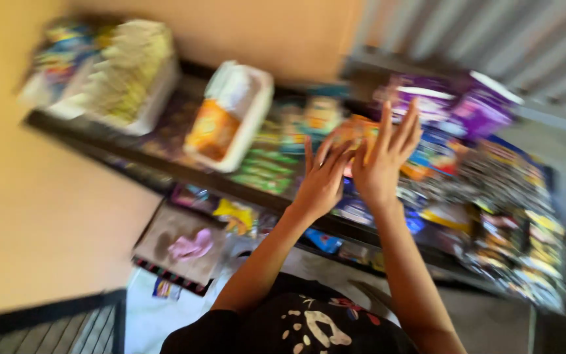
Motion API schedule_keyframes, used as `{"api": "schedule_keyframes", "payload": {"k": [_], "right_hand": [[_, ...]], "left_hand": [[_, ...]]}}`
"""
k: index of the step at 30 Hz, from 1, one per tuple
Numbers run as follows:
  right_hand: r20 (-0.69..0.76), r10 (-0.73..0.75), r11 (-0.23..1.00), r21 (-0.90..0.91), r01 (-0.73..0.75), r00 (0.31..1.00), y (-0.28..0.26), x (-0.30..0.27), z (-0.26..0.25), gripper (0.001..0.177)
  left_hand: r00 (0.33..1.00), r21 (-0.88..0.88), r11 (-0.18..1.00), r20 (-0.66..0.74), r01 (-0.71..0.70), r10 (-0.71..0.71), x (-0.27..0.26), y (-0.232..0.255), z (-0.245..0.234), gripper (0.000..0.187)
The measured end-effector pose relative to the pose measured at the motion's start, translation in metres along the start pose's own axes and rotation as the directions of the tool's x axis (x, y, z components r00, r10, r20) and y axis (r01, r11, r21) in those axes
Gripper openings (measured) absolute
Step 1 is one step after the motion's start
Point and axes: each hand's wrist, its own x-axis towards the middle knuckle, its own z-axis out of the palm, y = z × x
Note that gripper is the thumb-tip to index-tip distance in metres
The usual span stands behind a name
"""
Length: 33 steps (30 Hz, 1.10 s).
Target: Organizing snack packets, drink sachets, and sanitary products into plastic bins on a glass display shelf.
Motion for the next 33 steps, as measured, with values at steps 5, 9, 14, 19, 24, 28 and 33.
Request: {"api": "schedule_keyframes", "payload": {"k": [5,9,14,19,24,28,33], "right_hand": [[-0.025,-0.167,0.978,0.126,0.168,0.986,-0.084,0.041,0.047,0.058],[0.056,-0.292,0.95,0.136,0.282,0.955,-0.129,0.079,0.113,0.046],[0.282,-0.302,0.953,0.127,0.277,0.911,-0.147,0.113,0.174,0.042],[0.295,-0.274,0.961,0.065,0.267,0.915,-0.146,0.127,0.176,0.052],[0.274,-0.383,0.914,-0.027,0.405,0.882,-0.125,0.123,0.175,0.04],[0.336,-0.43,0.889,-0.003,0.457,0.838,-0.145,0.13,0.175,0.056],[0.325,-0.343,0.925,-0.05,0.378,0.881,-0.133,0.122,0.192,0.03]], "left_hand": [[0.996,-0.085,0.993,-0.016,0.086,-0.088,-0.011,-0.063,-0.105,0.05],[0.968,-0.344,0.911,-0.018,0.228,-0.249,-0.03,-0.132,-0.144,0.049],[0.918,-0.689,0.667,-0.009,0.282,-0.397,-0.032,-0.158,-0.17,0.022],[0.944,-0.619,0.746,-0.024,0.245,-0.33,-0.029,-0.176,-0.172,0.022],[0.954,-0.698,0.689,-0.028,0.195,-0.298,-0.021,-0.18,-0.161,0.027],[0.953,-0.69,0.707,-0.084,0.156,-0.292,-0.015,-0.171,-0.165,0.03],[0.93,-0.637,0.743,-0.11,0.205,-0.351,-0.019,-0.182,-0.151,0.032]]}}
